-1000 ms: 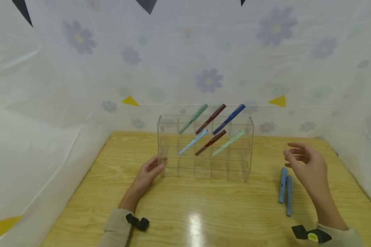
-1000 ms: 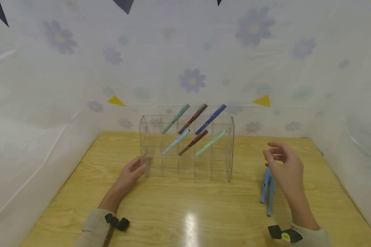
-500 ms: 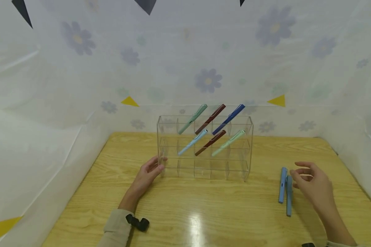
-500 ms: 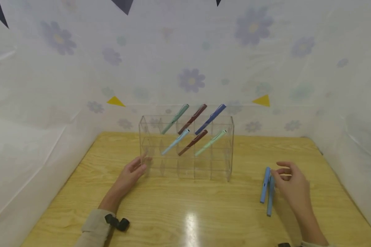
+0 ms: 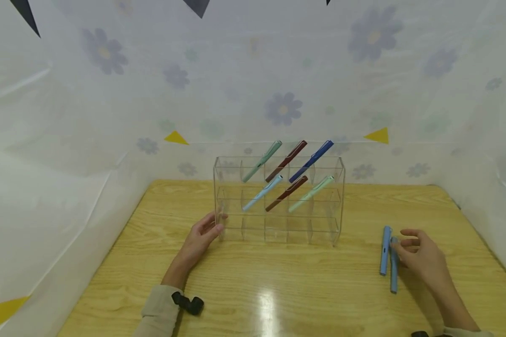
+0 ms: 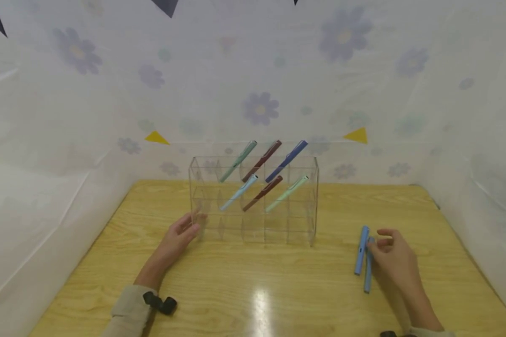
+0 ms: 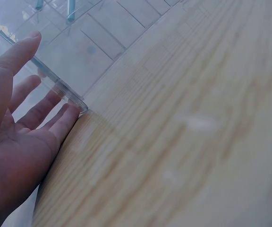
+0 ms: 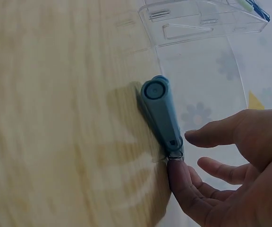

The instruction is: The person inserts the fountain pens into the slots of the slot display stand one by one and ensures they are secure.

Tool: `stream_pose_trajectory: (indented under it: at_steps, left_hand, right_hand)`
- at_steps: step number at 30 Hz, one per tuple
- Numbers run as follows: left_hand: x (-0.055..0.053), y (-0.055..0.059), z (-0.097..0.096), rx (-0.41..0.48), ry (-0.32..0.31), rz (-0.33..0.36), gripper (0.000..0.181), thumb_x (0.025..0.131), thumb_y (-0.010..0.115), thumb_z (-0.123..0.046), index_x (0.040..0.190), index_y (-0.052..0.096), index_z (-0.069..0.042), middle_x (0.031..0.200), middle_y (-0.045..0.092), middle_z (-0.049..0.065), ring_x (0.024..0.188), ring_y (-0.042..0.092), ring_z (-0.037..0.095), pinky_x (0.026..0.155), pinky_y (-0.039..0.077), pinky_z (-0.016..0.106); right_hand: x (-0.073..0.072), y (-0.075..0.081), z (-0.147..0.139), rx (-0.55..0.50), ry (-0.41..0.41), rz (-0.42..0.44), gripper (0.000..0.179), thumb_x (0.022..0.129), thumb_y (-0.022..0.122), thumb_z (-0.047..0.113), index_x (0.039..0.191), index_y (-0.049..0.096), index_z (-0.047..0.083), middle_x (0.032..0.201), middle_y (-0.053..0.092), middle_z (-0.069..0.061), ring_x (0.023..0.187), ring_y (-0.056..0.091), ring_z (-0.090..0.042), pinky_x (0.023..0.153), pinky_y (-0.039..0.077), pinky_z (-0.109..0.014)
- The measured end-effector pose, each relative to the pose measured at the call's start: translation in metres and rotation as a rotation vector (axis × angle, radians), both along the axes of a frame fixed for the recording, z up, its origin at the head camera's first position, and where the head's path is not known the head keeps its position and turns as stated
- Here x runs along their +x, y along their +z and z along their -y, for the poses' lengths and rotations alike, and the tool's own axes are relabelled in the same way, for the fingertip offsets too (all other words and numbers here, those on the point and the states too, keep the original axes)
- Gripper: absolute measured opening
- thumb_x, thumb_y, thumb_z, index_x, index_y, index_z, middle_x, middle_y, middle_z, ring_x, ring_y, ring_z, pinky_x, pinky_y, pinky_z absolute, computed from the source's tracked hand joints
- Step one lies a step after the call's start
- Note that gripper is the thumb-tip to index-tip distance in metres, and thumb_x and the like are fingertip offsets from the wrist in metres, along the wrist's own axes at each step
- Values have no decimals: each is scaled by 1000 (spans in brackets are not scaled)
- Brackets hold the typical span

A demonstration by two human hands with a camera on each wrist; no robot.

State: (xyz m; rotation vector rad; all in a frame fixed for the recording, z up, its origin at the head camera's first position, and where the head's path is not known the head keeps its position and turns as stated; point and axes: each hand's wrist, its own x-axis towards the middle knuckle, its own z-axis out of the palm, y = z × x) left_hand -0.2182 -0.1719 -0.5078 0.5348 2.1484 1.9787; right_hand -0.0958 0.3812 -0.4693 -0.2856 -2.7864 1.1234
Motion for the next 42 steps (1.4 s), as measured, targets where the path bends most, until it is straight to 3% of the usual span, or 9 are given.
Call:
stream_pose_trajectory:
  at_steps: [2,4,12,21,24,29,31,37,42]
  left_hand:
    - [0,1,0,0,4,3,57,106,60,-23,159,40,-12,151,52,12,145,41,30,102,46,25]
    - [0,1,0,-1,6,6,58,106,61,-24,159,40,-12,151,53,11,145,42,30,102,46,25]
    - [1,3,-2,5,9,11,58,106,61,-22,159,39,-9,151,52,12,145,42,30,101,47,25]
    - [2,5,-4,-4,10,7,57,106,61,-25,158,41,-10,151,53,9,144,43,26,103,46,25]
    - [1,3,-3,-5,10,-1,57,106,61,-23,158,41,-9,151,53,10,145,43,27,103,45,24]
    - [1,4,-2,-12,17,-3,57,106,61,-24,158,41,-10,150,54,9,144,44,26,103,45,24]
    - [1,4,-2,-14,20,-1,57,106,61,-24,158,42,-10,150,54,9,144,44,26,103,45,24]
    - [1,4,-1,-8,15,3,56,106,61,-23,157,42,-9,151,53,10,144,43,27,104,44,24]
    - [2,6,-1,8,1,19,57,106,60,-24,158,41,-9,152,52,10,145,42,27,105,44,27]
  right_hand:
    - [0,-2,-1,35,6,1,57,101,67,25,137,46,-13,113,62,-34,93,69,-40,59,53,-25]
    - [0,-3,-1,66,11,2,55,100,68,23,135,48,-14,111,64,-33,97,67,-47,59,51,-24]
    - [-2,-2,2,114,13,12,50,96,72,21,130,57,-13,107,68,-30,95,69,-47,62,52,-30]
    - [-3,3,0,116,-24,-10,48,94,70,17,131,58,-12,110,68,-32,95,70,-47,58,51,-24]
    - [-3,9,-2,78,-39,-34,50,96,68,17,135,55,-11,114,65,-33,90,73,-39,55,53,-25]
    - [-2,17,-4,21,-4,-125,54,98,67,15,144,49,-6,116,62,-31,78,66,2,54,55,-28]
    - [-2,21,-4,-1,15,-156,55,99,67,15,148,49,-1,115,64,-21,79,54,17,55,56,-27]
    - [-4,36,-1,-78,34,-200,53,101,65,17,152,52,16,109,56,22,86,55,20,57,53,-24]
    - [-6,50,3,-142,50,-240,52,101,67,15,151,54,19,109,56,23,87,61,16,62,54,-20]
